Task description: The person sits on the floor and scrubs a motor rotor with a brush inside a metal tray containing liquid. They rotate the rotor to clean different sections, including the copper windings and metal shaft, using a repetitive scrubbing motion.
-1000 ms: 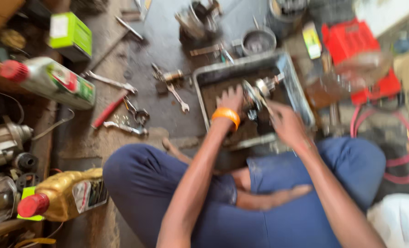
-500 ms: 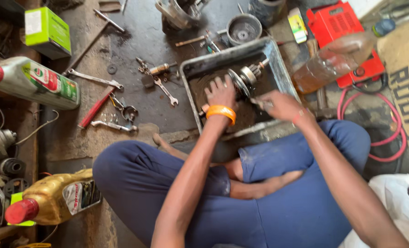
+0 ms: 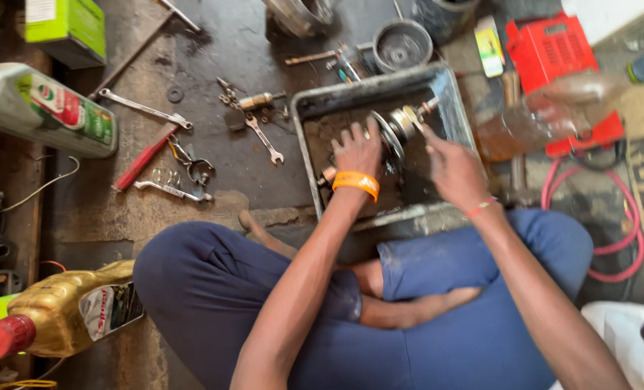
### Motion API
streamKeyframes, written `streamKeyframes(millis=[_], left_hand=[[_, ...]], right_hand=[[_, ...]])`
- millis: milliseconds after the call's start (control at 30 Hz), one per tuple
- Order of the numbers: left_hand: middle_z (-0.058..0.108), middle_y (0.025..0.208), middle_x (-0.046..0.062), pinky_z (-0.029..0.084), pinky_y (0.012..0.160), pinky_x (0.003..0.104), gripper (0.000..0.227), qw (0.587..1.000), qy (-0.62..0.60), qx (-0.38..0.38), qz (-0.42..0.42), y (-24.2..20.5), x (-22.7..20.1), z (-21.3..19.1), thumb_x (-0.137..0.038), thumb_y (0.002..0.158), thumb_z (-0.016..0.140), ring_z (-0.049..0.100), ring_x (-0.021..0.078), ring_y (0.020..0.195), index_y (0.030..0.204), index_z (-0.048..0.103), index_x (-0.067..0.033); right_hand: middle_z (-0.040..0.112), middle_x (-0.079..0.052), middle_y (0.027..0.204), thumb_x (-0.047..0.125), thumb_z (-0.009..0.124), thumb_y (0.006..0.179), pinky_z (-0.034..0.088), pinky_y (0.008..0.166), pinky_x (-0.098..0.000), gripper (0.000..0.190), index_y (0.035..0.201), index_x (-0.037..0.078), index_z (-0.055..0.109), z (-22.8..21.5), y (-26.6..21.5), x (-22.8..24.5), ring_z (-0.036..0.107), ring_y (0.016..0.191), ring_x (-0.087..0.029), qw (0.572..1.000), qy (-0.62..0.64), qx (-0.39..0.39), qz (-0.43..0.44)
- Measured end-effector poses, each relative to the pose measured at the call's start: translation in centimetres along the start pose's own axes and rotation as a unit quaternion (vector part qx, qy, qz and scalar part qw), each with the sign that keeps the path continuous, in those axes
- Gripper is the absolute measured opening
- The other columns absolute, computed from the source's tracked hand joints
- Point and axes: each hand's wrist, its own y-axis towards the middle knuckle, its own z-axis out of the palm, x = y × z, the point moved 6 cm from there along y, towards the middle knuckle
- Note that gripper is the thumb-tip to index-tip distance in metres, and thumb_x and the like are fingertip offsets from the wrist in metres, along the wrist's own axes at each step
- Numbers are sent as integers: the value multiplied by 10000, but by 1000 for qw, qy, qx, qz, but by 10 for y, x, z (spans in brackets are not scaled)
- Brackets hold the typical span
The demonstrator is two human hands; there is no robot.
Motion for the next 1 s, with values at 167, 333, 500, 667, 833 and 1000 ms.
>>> streamKeyframes(millis=[167, 333, 500, 667, 833, 1000], left_hand=[[623, 1155, 158, 528, 895, 591, 706, 994, -36, 100, 18, 1, 3, 3, -209, 723, 760, 634, 373, 1072, 1363, 490, -86], [619, 1188, 152, 517, 939, 614, 741, 995, -35, 91, 27, -7, 2, 12, -240, 724, 848, 630, 377, 1107, 1358, 492, -97], [610, 1226, 178, 511, 939, 604, 858, 992, -60, 114, 18, 0, 5, 30, -291, 678, 879, 614, 402, 1158, 1400, 457, -97], [595, 1295, 189, 480, 964, 596, 947, 980, -91, 171, 34, 7, 11, 21, -347, 643, 921, 592, 412, 1185, 1425, 423, -151], [566, 1358, 211, 456, 997, 606, 1067, 958, -138, 250, 24, 17, 16, 8, -407, 589, 960, 566, 439, 1226, 1441, 379, -132], [571, 1364, 200, 480, 1011, 561, 1104, 957, -142, 252, 26, 17, 15, 3, -384, 596, 947, 577, 437, 1234, 1496, 350, -156]], right_hand=[[714, -250, 1051, 47, 574, 974, 542, 806, -466, 440, 1407, 101, 634, -5, -10, -1, 696, 936, -439, 999, -29, -13, 28], [701, -271, 1007, 59, 549, 975, 525, 792, -486, 434, 1398, 75, 641, 0, -13, 3, 683, 925, -458, 1000, -8, -21, 20], [670, -297, 1061, 116, 574, 1031, 525, 813, -477, 359, 1375, 78, 669, -8, -15, -3, 658, 973, -478, 996, -35, -32, 74], [671, -275, 1164, 110, 566, 1035, 543, 818, -435, 356, 1376, 62, 656, -3, -19, -1, 671, 1040, -450, 998, 22, -46, 24], [721, -262, 1082, 114, 582, 1051, 546, 849, -436, 263, 1282, 55, 694, 6, -19, 0, 707, 1012, -430, 999, -5, -36, 23], [680, -306, 1052, 91, 571, 1004, 521, 772, -461, 393, 1386, 52, 656, 4, -17, 1, 681, 927, -458, 998, 3, -39, 48]])
